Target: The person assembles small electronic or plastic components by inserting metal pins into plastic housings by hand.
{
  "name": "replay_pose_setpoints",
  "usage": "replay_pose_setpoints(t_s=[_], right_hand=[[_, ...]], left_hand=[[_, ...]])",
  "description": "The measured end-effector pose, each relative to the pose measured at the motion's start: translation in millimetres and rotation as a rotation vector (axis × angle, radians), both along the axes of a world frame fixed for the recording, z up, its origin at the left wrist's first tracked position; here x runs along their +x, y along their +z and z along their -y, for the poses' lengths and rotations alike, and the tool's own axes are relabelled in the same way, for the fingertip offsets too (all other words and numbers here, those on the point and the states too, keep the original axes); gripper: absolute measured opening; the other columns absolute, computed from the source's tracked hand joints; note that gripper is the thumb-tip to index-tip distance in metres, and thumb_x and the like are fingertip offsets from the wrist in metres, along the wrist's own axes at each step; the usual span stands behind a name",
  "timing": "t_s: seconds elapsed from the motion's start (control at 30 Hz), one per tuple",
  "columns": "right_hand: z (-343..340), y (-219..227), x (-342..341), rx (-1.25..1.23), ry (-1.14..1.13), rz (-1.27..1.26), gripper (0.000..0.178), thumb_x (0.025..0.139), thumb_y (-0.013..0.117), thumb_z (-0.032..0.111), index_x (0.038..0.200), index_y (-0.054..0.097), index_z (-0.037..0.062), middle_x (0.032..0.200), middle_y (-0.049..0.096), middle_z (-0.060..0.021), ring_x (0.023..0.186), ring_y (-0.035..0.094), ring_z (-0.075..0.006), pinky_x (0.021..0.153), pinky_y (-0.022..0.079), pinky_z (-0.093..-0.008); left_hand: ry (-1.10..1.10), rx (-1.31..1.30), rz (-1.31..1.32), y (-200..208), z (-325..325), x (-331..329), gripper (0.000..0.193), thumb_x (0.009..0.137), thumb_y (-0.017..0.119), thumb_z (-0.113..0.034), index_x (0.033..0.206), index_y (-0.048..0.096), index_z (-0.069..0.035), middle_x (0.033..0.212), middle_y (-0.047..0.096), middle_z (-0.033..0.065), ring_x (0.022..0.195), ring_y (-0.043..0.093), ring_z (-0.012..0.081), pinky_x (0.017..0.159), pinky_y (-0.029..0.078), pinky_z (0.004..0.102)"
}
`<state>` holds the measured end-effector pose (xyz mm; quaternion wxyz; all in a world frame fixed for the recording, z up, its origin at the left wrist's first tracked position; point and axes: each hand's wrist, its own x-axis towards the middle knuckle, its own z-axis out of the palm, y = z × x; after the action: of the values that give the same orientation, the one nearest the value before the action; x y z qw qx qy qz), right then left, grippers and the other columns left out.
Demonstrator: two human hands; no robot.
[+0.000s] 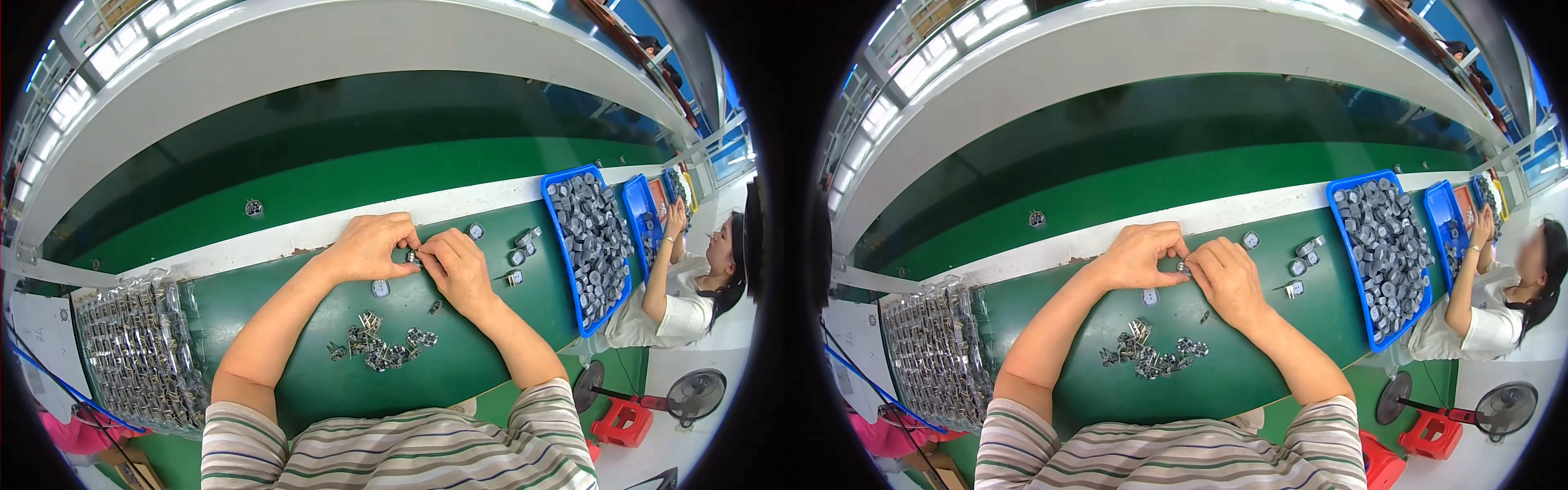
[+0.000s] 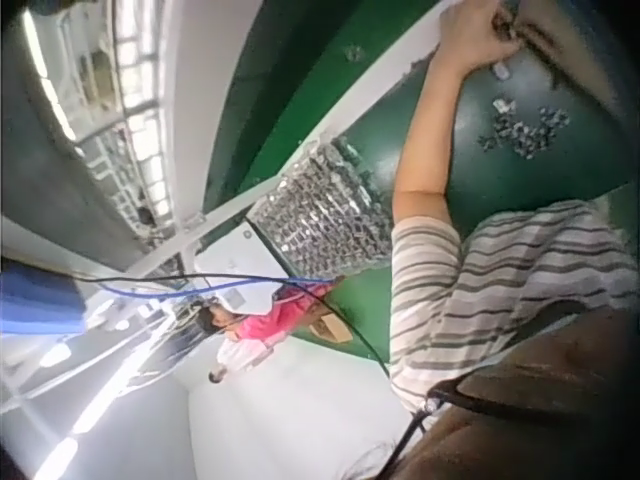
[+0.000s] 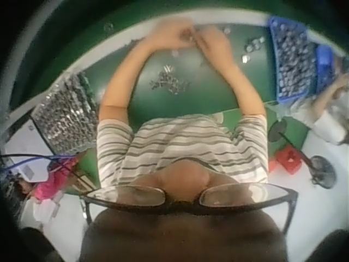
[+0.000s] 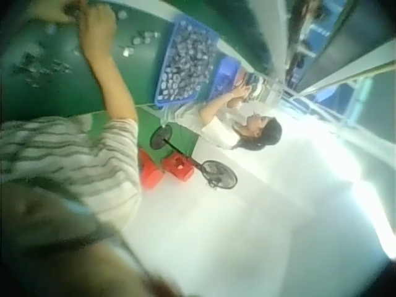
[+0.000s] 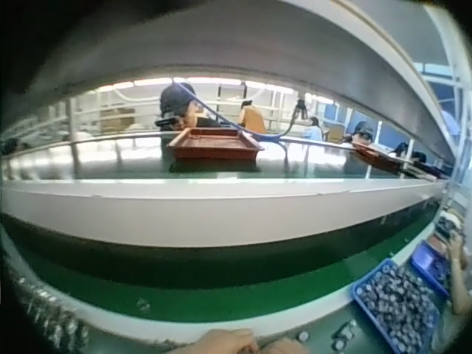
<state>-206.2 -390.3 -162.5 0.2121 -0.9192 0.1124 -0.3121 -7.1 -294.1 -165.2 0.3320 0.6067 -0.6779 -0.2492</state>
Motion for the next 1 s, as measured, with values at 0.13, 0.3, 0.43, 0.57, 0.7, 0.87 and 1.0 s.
replay_pose_setpoints(t_s=[0.13, 0.3, 0.43, 0.57, 0.7, 0.87, 1.0], right_hand=[[3, -7, 0, 0.096, 0.023, 0.058, 0.022, 0.082, 0.081, -0.002, 0.098, 0.067, 0.0041, 0.091, 0.067, -0.0076, 0.078, 0.064, -0.0275, 0.067, 0.051, -0.0399], [5, -8, -8, 0.452, -0.061, 0.075, 0.022, 0.084, 0.081, -0.002, 0.102, 0.068, 0.0023, 0.092, 0.068, -0.0079, 0.076, 0.063, -0.0206, 0.064, 0.050, -0.0342], [17, 9, -15, 0.505, -0.152, 0.179, 0.017, 0.087, 0.075, -0.005, 0.101, 0.070, 0.0020, 0.095, 0.065, -0.0062, 0.075, 0.061, -0.0144, 0.062, 0.047, -0.0275], [32, 23, -25, -0.065, -0.294, -0.016, 0.036, 0.080, 0.070, -0.008, 0.114, 0.066, 0.0027, 0.115, 0.061, -0.0155, 0.104, 0.058, -0.0319, 0.082, 0.052, -0.0395], [28, 13, -28, 0.129, -0.289, -0.212, 0.049, 0.078, 0.066, -0.008, 0.125, 0.061, 0.0029, 0.130, 0.054, -0.0205, 0.117, 0.053, -0.0392, 0.092, 0.052, -0.0469], [19, 0, -18, 0.222, -0.149, -0.099, 0.043, 0.084, 0.078, -0.004, 0.123, 0.064, 0.0053, 0.123, 0.063, -0.0116, 0.109, 0.061, -0.0318, 0.084, 0.054, -0.0379], [3, 4, -12, 0.134, 0.008, 0.027, 0.046, 0.080, 0.086, 0.004, 0.120, 0.065, 0.0029, 0.119, 0.065, -0.0166, 0.105, 0.062, -0.0369, 0.087, 0.054, -0.0439]], left_hand=[[-0.005, -0.005, 0.014, 3, 1, 0, 0.034, 0.073, 0.090, -0.026, 0.095, 0.070, -0.010, 0.087, 0.062, 0.0017, 0.074, 0.062, 0.0182, 0.066, 0.052, 0.0338], [0.000, 0.013, -0.107, 9, 0, 3, 0.032, 0.076, 0.089, -0.023, 0.101, 0.072, -0.012, 0.092, 0.064, 0.0016, 0.080, 0.065, 0.0191, 0.070, 0.054, 0.0347], [0.231, -0.076, 0.001, 18, -3, 22, 0.031, 0.078, 0.088, -0.021, 0.104, 0.074, -0.014, 0.094, 0.066, 0.0019, 0.084, 0.069, 0.0211, 0.076, 0.057, 0.0360], [0.561, 0.091, 0.115, 29, -6, 51, 0.025, 0.081, 0.084, -0.022, 0.101, 0.074, -0.012, 0.093, 0.065, 0.0018, 0.085, 0.068, 0.0216, 0.076, 0.056, 0.0361], [0.658, 0.054, 0.219, 5, -10, 80, 0.026, 0.081, 0.085, -0.023, 0.101, 0.074, -0.011, 0.093, 0.065, 0.0023, 0.086, 0.068, 0.0221, 0.077, 0.055, 0.0366], [0.698, -0.154, 0.314, 8, -7, 72, 0.038, 0.080, 0.083, -0.021, 0.114, 0.071, -0.012, 0.107, 0.061, 0.0083, 0.094, 0.065, 0.0263, 0.083, 0.055, 0.0383], [0.416, -0.247, 0.023, 28, 4, 42, 0.032, 0.084, 0.081, -0.013, 0.115, 0.071, -0.010, 0.108, 0.060, 0.0071, 0.091, 0.063, 0.0198, 0.076, 0.053, 0.0333]])
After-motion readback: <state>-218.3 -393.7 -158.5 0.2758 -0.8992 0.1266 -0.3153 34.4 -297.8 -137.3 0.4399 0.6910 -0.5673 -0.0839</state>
